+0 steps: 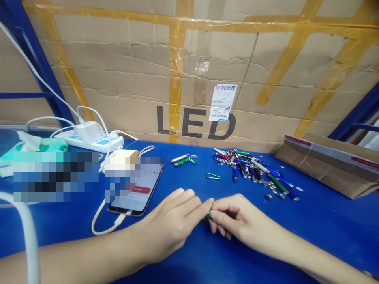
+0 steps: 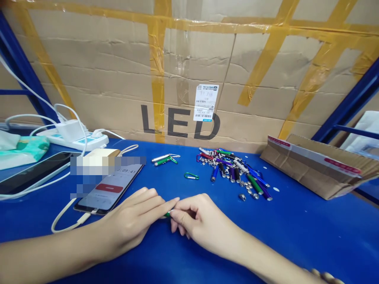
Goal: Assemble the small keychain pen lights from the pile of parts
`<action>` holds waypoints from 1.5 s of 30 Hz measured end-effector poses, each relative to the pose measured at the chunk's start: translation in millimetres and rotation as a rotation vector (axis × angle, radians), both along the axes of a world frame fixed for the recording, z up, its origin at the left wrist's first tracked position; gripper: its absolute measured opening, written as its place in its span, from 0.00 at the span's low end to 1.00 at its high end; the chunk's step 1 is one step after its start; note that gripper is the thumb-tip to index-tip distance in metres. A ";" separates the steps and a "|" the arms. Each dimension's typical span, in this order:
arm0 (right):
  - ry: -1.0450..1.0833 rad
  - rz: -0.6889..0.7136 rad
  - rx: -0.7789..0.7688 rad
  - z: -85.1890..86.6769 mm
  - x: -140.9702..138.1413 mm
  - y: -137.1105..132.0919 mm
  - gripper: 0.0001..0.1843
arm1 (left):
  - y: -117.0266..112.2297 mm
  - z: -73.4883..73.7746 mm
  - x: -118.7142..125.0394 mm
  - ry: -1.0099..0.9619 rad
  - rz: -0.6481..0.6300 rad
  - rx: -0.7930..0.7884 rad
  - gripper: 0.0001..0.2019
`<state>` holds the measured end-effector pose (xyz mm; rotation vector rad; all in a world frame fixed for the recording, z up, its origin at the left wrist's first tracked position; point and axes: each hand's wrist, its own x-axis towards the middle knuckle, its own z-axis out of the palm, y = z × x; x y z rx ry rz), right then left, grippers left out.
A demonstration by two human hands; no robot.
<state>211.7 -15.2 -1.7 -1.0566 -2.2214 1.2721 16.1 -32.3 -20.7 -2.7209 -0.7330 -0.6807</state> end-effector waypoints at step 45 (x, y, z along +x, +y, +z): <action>-0.237 0.199 1.010 8.9 8.5 -5.1 0.19 | 3.0 -5.3 7.5 -0.120 0.042 -0.184 0.10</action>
